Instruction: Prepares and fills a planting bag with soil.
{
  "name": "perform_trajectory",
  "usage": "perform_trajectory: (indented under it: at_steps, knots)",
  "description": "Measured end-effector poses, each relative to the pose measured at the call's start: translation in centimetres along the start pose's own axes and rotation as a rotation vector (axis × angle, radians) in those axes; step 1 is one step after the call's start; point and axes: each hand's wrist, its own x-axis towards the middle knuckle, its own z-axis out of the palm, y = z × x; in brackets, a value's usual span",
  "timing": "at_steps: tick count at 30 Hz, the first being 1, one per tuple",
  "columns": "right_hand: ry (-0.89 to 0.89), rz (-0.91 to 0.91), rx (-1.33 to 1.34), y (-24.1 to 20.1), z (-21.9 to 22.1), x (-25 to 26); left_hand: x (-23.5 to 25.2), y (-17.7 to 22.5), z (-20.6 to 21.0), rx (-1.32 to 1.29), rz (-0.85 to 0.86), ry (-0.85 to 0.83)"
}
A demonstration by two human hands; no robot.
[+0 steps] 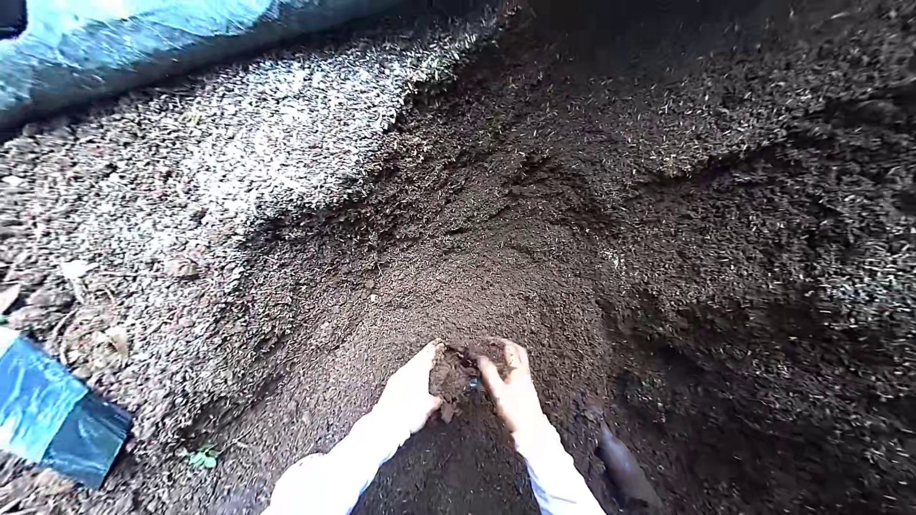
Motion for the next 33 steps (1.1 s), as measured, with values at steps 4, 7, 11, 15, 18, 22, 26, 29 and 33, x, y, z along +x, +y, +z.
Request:
perform_trajectory:
  at_steps: [4, 7, 11, 15, 18, 22, 26, 29, 33]
  knots:
    - [-0.295, 0.081, -0.671, 0.4, 0.4, 1.3, -0.3, 0.1, 0.1, 0.027, -0.023, -0.009]
    - [-0.253, -0.014, -0.678, -2.4, -0.9, -1.0, -2.5, 1.9, -1.6, 0.014, 0.014, 0.013]
    - [-0.191, 0.008, -0.177, 0.7, -2.6, -1.2, -3.4, 2.9, -2.2, 0.074, 0.071, -0.025]
    - [-0.094, 0.627, 0.639, 9.8, -0.5, 1.5, -1.0, 1.1, -0.8, 0.180, 0.025, -0.064]
    - [0.061, 0.757, 1.055, 14.4, 1.6, 3.0, -0.5, 0.9, -0.4, 0.311, -0.036, -0.016]
    - [0.181, 0.675, 1.249, 14.1, 3.7, 5.6, 0.4, 0.6, -0.7, 0.466, -0.082, -0.014]
    - [0.318, 0.509, 1.402, 10.6, 4.9, 9.7, 0.8, 0.6, -0.7, 0.416, -0.033, -0.003]
    - [0.290, 0.396, 1.318, 7.8, 5.4, 12.8, 1.4, 0.6, -1.6, 0.349, -0.057, -0.057]
    - [0.266, 0.372, 1.345, 8.0, 5.4, 13.7, 1.2, 0.8, -2.1, 0.143, -0.045, -0.165]
